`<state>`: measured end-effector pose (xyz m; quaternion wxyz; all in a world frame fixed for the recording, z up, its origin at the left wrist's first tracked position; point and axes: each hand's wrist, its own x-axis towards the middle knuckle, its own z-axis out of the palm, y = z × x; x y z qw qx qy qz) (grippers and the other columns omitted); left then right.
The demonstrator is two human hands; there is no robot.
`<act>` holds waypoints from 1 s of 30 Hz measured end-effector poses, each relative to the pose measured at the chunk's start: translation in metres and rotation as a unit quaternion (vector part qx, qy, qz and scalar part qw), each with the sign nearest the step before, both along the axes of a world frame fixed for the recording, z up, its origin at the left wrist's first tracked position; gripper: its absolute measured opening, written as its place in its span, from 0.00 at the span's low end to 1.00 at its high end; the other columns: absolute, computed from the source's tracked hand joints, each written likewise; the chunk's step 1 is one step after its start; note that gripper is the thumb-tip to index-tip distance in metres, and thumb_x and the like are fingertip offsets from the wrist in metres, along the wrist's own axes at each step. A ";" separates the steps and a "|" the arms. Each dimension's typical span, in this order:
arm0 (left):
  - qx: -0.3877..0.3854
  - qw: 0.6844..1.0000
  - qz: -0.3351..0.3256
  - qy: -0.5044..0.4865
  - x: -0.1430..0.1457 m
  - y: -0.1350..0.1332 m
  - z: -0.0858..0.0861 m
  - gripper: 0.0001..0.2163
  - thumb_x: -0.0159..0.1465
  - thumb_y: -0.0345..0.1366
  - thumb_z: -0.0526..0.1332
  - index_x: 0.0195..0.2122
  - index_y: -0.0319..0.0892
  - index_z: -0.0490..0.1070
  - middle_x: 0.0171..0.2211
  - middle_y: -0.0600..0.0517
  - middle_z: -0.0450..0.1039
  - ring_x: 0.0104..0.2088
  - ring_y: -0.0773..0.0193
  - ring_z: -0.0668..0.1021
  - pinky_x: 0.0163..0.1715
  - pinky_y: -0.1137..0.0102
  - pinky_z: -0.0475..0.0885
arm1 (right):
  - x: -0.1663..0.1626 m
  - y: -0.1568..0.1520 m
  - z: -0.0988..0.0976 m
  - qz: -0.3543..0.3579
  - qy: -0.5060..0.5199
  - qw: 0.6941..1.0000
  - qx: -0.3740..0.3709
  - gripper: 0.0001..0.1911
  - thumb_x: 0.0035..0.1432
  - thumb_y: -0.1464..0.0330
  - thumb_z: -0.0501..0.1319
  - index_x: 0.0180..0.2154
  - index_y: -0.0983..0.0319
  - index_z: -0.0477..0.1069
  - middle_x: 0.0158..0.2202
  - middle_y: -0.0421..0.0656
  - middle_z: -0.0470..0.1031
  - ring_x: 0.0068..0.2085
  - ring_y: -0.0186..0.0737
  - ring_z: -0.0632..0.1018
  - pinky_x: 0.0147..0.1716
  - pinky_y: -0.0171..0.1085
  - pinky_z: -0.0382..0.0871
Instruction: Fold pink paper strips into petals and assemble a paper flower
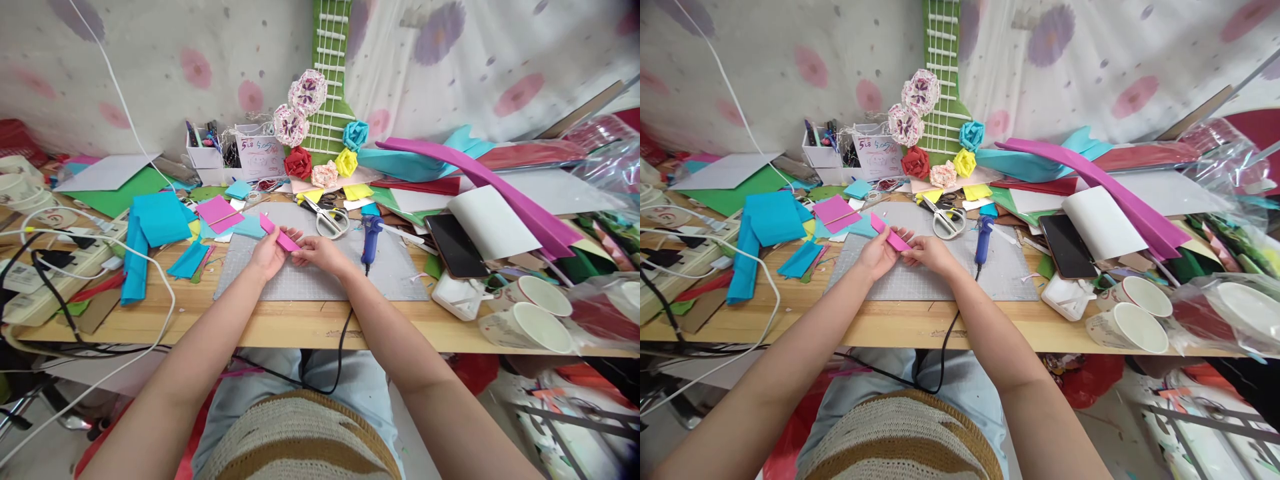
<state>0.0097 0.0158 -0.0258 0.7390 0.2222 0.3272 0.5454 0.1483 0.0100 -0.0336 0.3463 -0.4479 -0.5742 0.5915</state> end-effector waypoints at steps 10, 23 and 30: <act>0.001 1.000 0.002 0.005 0.002 -0.001 0.002 0.08 0.64 0.33 0.52 0.28 0.40 0.65 0.27 0.52 0.73 0.42 0.62 0.77 0.51 0.61 0.67 | -0.002 0.001 -0.001 0.008 -0.014 1.000 -0.007 0.13 0.45 0.63 0.67 0.25 0.64 0.68 0.20 0.38 0.75 0.22 0.30 0.75 0.24 0.29 0.71; 0.023 0.999 -0.032 0.018 0.000 -0.002 0.004 0.10 0.65 0.32 0.49 0.30 0.38 0.66 0.35 0.47 0.76 0.43 0.62 0.76 0.47 0.64 0.68 | -0.004 -0.004 0.009 0.009 -0.011 0.999 -0.043 0.12 0.56 0.65 0.60 0.24 0.64 0.64 0.18 0.38 0.73 0.17 0.28 0.73 0.15 0.26 0.67; -0.009 0.999 -0.037 0.000 0.000 -0.001 -0.001 0.11 0.65 0.32 0.48 0.37 0.37 0.69 0.38 0.46 0.76 0.43 0.64 0.77 0.49 0.66 0.67 | -0.010 -0.007 0.012 -0.013 -0.008 0.999 -0.046 0.14 0.55 0.64 0.61 0.23 0.64 0.63 0.16 0.37 0.72 0.16 0.27 0.72 0.15 0.25 0.66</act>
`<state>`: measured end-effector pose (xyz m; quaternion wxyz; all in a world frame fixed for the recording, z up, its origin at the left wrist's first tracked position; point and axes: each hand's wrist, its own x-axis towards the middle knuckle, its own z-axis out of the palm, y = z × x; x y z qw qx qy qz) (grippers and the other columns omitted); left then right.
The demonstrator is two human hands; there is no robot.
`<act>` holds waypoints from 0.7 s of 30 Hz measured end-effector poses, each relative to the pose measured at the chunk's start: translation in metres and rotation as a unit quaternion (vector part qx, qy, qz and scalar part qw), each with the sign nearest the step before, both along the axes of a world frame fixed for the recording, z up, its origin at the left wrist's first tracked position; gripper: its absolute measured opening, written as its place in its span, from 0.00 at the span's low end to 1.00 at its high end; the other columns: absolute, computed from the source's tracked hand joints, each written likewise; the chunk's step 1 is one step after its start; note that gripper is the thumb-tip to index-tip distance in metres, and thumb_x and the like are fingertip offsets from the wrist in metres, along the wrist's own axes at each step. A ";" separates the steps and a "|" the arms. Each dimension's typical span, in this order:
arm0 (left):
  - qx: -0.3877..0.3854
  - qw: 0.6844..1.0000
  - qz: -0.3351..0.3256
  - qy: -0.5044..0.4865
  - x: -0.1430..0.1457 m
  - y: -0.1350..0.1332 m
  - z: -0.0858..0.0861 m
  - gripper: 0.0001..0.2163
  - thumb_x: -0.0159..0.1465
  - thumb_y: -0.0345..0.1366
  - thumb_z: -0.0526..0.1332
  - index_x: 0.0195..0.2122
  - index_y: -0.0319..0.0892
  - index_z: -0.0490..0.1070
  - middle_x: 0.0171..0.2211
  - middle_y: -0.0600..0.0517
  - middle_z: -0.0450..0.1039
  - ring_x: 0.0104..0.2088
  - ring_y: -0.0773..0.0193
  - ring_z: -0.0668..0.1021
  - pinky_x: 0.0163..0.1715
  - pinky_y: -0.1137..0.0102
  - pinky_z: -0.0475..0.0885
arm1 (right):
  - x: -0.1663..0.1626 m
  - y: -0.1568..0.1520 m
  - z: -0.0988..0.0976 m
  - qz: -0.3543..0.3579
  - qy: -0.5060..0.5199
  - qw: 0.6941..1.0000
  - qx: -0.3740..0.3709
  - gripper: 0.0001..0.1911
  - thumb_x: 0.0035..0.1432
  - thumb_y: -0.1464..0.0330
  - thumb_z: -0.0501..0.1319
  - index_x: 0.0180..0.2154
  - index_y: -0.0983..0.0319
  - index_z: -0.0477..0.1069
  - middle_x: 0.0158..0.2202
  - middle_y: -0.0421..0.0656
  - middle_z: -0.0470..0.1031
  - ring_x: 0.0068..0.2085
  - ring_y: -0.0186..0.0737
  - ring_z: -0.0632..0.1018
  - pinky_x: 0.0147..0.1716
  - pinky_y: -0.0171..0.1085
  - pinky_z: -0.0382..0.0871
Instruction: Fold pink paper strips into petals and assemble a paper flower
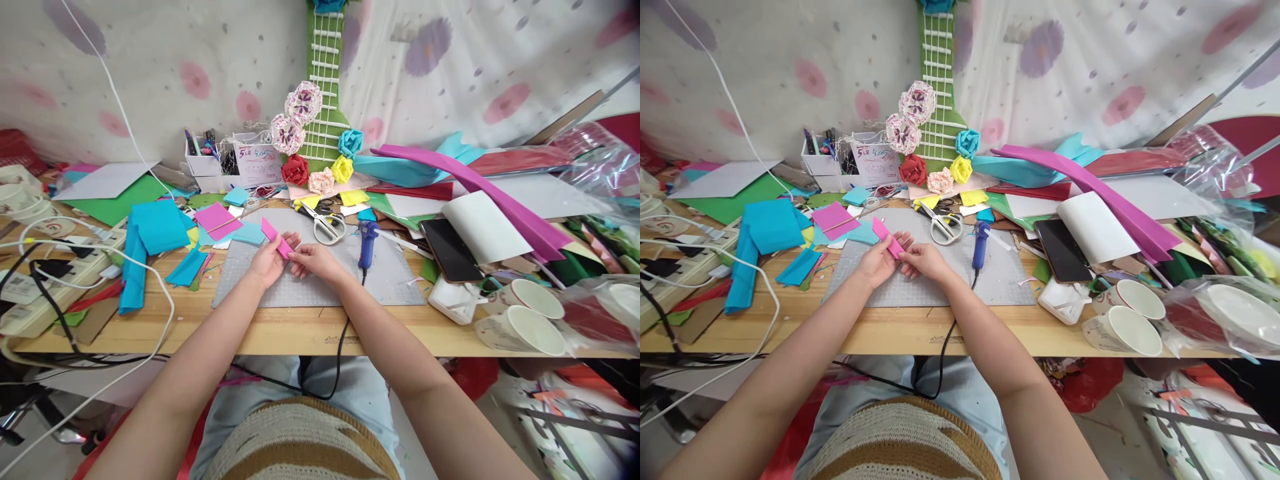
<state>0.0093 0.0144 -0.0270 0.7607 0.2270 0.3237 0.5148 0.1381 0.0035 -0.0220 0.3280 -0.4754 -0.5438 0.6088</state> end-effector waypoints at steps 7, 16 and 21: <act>-0.002 0.996 0.087 0.019 -0.011 0.008 0.008 0.11 0.66 0.31 0.47 0.32 0.38 0.67 0.33 0.50 0.76 0.37 0.66 0.78 0.46 0.65 0.69 | -0.002 0.001 -0.006 0.008 -0.021 1.000 -0.017 0.16 0.55 0.59 0.60 0.23 0.63 0.63 0.17 0.37 0.71 0.17 0.27 0.71 0.16 0.26 0.65; 0.024 0.972 0.229 0.051 -0.066 0.037 0.016 0.13 0.65 0.33 0.46 0.31 0.38 0.69 0.38 0.47 0.76 0.40 0.64 0.78 0.44 0.64 0.70 | -0.016 0.056 0.030 0.000 -0.260 0.948 0.183 0.10 0.55 0.63 0.59 0.28 0.64 0.70 0.24 0.40 0.74 0.24 0.30 0.72 0.25 0.29 0.62; 0.068 0.933 0.320 0.150 -0.067 0.037 0.009 0.10 0.61 0.33 0.52 0.30 0.36 0.72 0.38 0.43 0.76 0.41 0.61 0.78 0.44 0.66 0.70 | -0.073 0.124 0.036 -0.031 -0.371 0.891 0.261 0.09 0.54 0.64 0.59 0.37 0.59 0.74 0.37 0.40 0.76 0.39 0.36 0.75 0.37 0.33 0.65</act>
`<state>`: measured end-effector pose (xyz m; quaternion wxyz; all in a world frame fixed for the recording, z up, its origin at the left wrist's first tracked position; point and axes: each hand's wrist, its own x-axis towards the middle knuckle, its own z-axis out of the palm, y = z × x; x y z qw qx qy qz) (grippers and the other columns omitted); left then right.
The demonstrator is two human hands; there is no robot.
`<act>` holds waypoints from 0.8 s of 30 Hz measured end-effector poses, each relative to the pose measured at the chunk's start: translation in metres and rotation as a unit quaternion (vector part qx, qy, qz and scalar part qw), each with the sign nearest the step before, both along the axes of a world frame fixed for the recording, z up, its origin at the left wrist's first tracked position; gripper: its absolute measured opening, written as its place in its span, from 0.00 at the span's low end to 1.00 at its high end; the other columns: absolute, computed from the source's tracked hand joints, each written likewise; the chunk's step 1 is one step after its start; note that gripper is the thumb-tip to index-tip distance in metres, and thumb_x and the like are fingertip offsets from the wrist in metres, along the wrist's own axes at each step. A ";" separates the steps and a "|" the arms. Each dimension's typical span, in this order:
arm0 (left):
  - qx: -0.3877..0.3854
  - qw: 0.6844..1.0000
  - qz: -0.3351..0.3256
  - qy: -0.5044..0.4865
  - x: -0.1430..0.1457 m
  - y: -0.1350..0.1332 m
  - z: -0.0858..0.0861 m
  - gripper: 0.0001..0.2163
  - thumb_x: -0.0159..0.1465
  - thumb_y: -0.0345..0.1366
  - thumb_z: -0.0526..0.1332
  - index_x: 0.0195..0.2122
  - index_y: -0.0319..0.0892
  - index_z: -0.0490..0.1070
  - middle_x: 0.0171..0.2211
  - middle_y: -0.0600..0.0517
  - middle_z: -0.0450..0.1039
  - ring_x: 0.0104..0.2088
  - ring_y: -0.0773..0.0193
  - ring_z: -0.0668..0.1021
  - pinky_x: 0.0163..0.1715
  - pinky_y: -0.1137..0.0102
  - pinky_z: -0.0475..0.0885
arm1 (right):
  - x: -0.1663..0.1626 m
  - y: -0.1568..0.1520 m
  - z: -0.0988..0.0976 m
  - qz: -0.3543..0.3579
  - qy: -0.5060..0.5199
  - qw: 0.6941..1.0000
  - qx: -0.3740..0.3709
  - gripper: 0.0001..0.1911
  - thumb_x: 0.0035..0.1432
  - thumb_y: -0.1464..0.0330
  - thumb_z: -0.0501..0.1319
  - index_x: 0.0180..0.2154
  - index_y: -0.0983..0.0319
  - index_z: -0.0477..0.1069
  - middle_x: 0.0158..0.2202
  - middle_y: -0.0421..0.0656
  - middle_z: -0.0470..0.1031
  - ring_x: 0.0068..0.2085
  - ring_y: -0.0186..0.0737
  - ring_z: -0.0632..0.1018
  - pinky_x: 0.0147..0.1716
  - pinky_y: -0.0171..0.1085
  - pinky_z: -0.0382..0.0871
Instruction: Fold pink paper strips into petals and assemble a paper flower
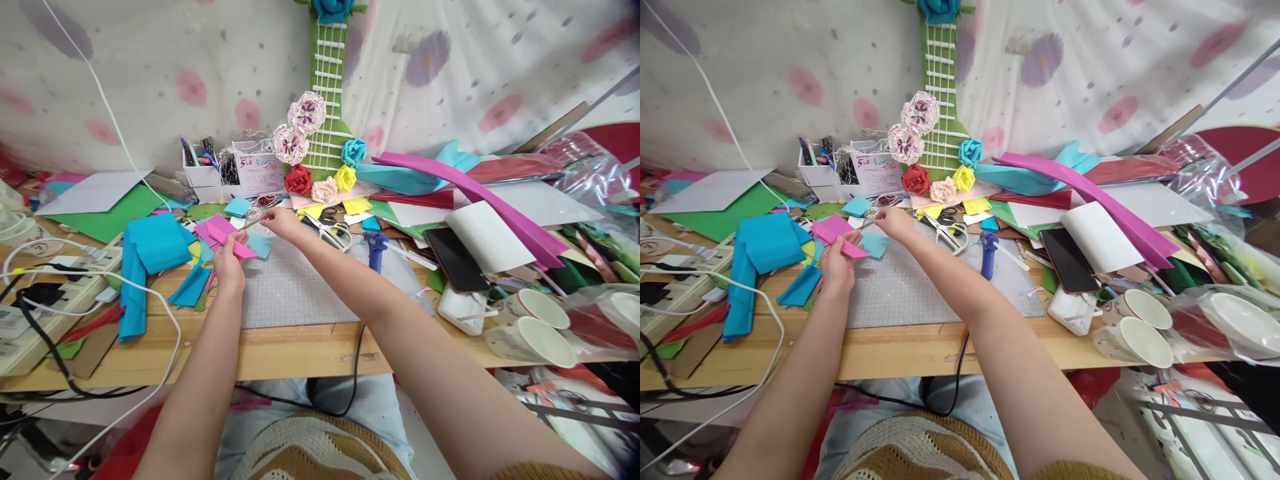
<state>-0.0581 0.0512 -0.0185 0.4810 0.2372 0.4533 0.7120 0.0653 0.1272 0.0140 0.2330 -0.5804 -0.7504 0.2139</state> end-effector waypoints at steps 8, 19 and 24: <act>-0.009 0.998 0.052 -0.019 -0.008 0.007 -0.012 0.10 0.59 0.32 0.52 0.32 0.34 0.72 0.42 0.38 0.75 0.43 0.58 0.78 0.46 0.63 0.70 | -0.050 0.054 -0.025 0.003 -0.173 0.984 0.042 0.15 0.55 0.66 0.58 0.43 0.66 0.73 0.49 0.52 0.71 0.49 0.46 0.71 0.44 0.39 0.66; 0.006 0.998 -0.015 -0.063 -0.003 0.003 -0.008 0.10 0.63 0.35 0.51 0.36 0.37 0.69 0.28 0.48 0.75 0.36 0.62 0.79 0.43 0.62 0.70 | -0.018 0.050 -0.005 0.039 -0.152 0.985 0.073 0.11 0.55 0.70 0.56 0.38 0.65 0.75 0.44 0.51 0.74 0.45 0.44 0.72 0.41 0.37 0.64; -0.010 0.996 -0.065 -0.067 0.001 -0.001 -0.004 0.07 0.63 0.36 0.53 0.32 0.39 0.67 0.23 0.54 0.69 0.31 0.66 0.78 0.42 0.64 0.71 | 0.027 0.004 0.006 0.082 0.142 0.981 -0.108 0.10 0.50 0.65 0.60 0.31 0.66 0.75 0.26 0.41 0.72 0.27 0.30 0.68 0.27 0.31 0.59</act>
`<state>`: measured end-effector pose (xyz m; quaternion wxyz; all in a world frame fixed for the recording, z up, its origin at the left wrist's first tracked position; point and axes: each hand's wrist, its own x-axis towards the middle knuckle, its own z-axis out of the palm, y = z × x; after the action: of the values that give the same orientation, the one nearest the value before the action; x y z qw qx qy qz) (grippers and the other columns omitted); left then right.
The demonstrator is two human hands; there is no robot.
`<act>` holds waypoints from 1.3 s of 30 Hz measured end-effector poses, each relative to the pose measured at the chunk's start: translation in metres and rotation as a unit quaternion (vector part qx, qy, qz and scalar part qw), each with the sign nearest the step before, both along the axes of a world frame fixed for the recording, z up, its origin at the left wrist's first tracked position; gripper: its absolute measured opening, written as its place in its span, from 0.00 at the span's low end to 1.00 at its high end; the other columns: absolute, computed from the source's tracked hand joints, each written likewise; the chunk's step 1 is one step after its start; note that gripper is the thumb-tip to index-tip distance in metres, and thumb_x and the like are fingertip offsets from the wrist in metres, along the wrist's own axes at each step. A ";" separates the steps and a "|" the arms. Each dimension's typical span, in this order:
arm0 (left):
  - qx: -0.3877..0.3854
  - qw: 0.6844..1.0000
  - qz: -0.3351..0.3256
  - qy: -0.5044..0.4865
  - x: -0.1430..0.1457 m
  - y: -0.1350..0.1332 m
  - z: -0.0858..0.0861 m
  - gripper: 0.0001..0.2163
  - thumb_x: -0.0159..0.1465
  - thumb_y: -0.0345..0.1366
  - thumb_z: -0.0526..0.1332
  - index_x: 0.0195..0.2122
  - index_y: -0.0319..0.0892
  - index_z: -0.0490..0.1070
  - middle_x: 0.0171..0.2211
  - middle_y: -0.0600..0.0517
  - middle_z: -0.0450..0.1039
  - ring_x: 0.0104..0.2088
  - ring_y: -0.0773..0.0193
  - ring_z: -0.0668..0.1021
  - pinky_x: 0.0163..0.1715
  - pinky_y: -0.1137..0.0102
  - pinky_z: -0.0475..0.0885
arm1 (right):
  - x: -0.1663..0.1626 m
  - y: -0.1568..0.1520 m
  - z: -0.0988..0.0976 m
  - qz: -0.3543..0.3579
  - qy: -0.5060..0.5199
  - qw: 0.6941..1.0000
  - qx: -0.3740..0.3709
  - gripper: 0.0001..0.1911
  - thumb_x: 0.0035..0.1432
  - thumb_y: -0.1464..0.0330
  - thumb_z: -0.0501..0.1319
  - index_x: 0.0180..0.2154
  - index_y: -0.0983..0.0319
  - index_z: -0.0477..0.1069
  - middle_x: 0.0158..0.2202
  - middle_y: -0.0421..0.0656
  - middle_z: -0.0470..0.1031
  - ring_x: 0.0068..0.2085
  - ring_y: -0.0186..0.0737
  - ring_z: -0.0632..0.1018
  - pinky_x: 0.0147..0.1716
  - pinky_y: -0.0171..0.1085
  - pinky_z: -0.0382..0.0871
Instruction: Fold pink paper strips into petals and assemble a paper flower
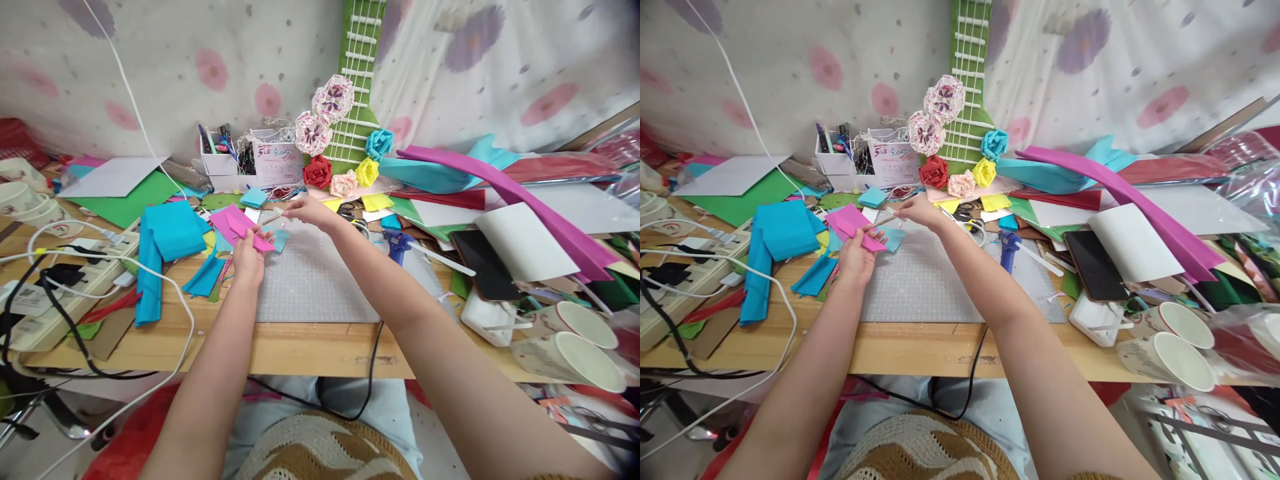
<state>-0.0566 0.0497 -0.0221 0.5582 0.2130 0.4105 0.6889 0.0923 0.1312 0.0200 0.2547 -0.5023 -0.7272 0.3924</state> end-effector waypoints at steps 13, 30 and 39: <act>-0.048 0.953 -0.290 0.079 0.036 -0.030 0.012 0.07 0.62 0.32 0.53 0.31 0.36 0.68 0.18 0.56 0.65 0.19 0.72 0.71 0.31 0.69 0.74 | 0.079 -0.113 -0.042 0.010 0.362 0.888 -0.283 0.10 0.39 0.68 0.63 0.28 0.66 0.69 0.22 0.36 0.64 0.22 0.25 0.60 0.20 0.28 0.51; -0.050 0.951 -0.273 0.135 0.046 -0.032 0.003 0.03 0.59 0.29 0.57 0.29 0.36 0.68 0.19 0.56 0.67 0.18 0.73 0.71 0.30 0.70 0.74 | 0.076 -0.113 -0.052 -0.025 0.344 0.912 -0.221 0.21 0.40 0.52 0.64 0.21 0.64 0.62 0.18 0.34 0.59 0.21 0.25 0.58 0.19 0.30 0.46; -0.026 0.926 -0.345 0.152 0.052 -0.042 0.009 0.10 0.56 0.39 0.62 0.32 0.37 0.68 0.19 0.59 0.59 0.19 0.75 0.66 0.26 0.73 0.72 | 0.073 -0.116 -0.044 -0.002 0.261 0.946 -0.195 0.24 0.43 0.49 0.62 0.22 0.64 0.63 0.18 0.34 0.59 0.19 0.24 0.57 0.18 0.30 0.44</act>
<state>-0.0043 0.0076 -0.0127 0.6973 0.4290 0.4097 0.4023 0.1656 0.0147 -0.0240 0.3339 -0.4238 -0.5435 0.6430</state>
